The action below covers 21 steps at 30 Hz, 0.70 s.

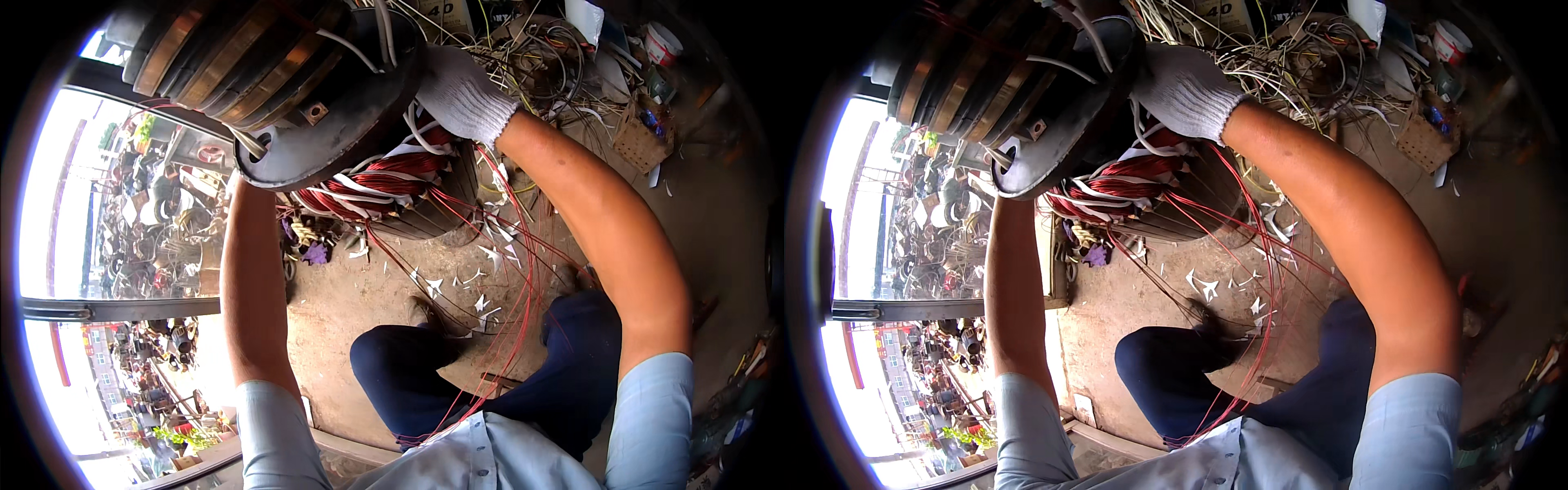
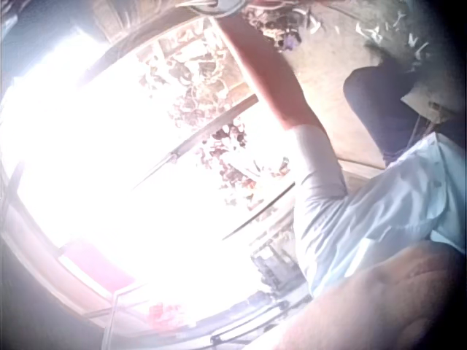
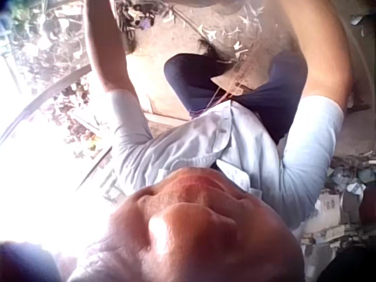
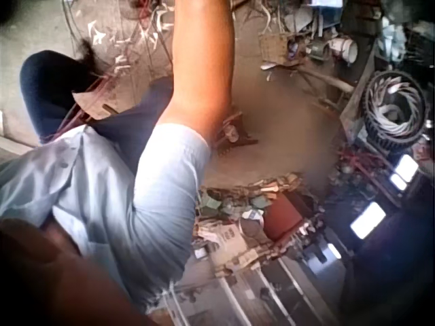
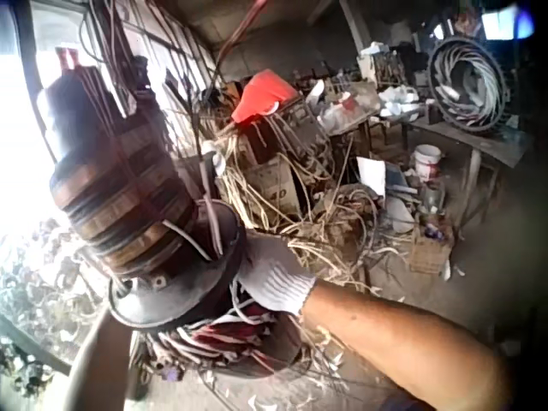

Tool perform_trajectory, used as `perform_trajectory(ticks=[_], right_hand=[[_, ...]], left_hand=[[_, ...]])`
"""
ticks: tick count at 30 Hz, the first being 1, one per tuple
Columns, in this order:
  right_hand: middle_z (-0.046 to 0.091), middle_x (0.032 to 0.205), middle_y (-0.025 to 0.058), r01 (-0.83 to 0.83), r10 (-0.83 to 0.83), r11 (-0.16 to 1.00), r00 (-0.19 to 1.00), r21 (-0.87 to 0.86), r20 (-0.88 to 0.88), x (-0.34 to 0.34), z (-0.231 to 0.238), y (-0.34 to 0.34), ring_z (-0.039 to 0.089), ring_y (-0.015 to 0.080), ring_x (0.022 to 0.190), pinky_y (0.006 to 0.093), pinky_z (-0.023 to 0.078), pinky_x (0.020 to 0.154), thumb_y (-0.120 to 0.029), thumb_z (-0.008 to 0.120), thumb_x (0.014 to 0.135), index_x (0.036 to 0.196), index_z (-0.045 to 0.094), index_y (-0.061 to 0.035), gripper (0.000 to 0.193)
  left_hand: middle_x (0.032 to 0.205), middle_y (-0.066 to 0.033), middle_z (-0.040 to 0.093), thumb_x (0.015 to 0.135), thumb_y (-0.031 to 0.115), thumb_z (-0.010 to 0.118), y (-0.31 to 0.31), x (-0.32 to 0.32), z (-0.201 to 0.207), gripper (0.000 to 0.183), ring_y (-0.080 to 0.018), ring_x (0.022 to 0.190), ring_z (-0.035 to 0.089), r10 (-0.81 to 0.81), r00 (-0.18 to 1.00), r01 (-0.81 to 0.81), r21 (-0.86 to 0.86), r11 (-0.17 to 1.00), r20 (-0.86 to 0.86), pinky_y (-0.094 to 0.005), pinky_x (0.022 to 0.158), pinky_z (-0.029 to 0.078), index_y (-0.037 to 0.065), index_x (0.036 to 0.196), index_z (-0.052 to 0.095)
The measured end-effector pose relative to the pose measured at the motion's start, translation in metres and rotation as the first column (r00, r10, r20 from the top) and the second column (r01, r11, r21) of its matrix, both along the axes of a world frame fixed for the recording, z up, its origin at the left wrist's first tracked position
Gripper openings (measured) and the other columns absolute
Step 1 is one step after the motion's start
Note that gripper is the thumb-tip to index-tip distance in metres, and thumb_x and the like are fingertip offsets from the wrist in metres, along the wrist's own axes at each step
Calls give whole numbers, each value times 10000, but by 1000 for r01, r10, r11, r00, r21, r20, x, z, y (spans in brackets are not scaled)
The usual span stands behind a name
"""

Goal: The person rewinds an electric motor stator by hand. They insert white insulation strips into the slots and feed red copper wires through them, then use shears to cut a wire bundle.

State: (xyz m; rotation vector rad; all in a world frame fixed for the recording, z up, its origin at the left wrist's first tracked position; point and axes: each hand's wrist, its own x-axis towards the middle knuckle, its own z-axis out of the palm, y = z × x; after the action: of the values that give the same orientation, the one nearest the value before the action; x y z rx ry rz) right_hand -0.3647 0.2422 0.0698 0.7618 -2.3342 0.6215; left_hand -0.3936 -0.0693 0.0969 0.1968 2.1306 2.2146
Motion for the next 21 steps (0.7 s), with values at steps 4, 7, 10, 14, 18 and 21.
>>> perform_trajectory(ticks=[4, 7, 10, 14, 18, 21], right_hand=[[702, 1033, 168, -61, 186, 887, 954, -457, 234, 8, -9, 13, 680, 365, 923, 428, 532, 829, -343, 459, 1015, 1143, 635, -58, 359], [683, 1179, 137, -205, 496, 777, 782, -595, 378, 47, 13, 36, 655, 256, 1079, 356, 490, 976, -332, 593, 974, 1317, 578, -42, 449], [640, 1280, 167, -275, 315, 944, 916, -183, 248, 58, 10, 52, 607, 294, 1210, 365, 458, 1060, -286, 742, 884, 1364, 543, -36, 577], [583, 1382, 176, -195, 239, 969, 901, -154, 363, 67, 14, 41, 559, 303, 1290, 393, 440, 1088, -284, 787, 847, 1381, 537, -45, 636], [666, 1144, 127, -183, 260, 953, 903, -241, 343, 75, 13, 30, 632, 201, 1043, 349, 499, 946, -175, 728, 872, 1247, 584, -19, 432], [657, 1155, 120, -150, 252, 953, 876, -264, 411, 73, 15, 28, 628, 198, 1047, 348, 498, 950, -174, 724, 876, 1254, 581, -21, 431]], left_hand=[[1098, -90, 693, 929, 257, 680, 7, 2, -5, 392, -193, 1003, 659, -37, 999, 39, 48, 998, -38, -362, 871, 541, 18, 1236, 634], [1102, -89, 691, 927, 255, 684, 2, 21, -20, 398, -192, 1011, 656, -18, 996, 25, 81, 996, -85, -362, 876, 539, 14, 1239, 630], [1083, -97, 683, 978, 294, 603, 13, 40, -37, 384, -186, 980, 649, 134, 979, -133, 17, 991, -155, -328, 845, 520, 1, 1225, 631], [1089, -114, 691, 980, 293, 566, 29, 47, -34, 383, -187, 1006, 639, 141, 933, -213, -192, 958, -333, -340, 872, 508, -7, 1205, 642], [1071, -163, 707, 968, 261, 546, 21, 38, -38, 352, -231, 1009, 658, 23, 875, -248, -407, 879, -483, -353, 890, 507, -3, 1169, 663], [1078, -176, 712, 962, 225, 527, 24, 35, -27, 331, -276, 1027, 668, -47, 861, -205, -430, 879, -507, -368, 896, 510, -4, 1158, 666]])
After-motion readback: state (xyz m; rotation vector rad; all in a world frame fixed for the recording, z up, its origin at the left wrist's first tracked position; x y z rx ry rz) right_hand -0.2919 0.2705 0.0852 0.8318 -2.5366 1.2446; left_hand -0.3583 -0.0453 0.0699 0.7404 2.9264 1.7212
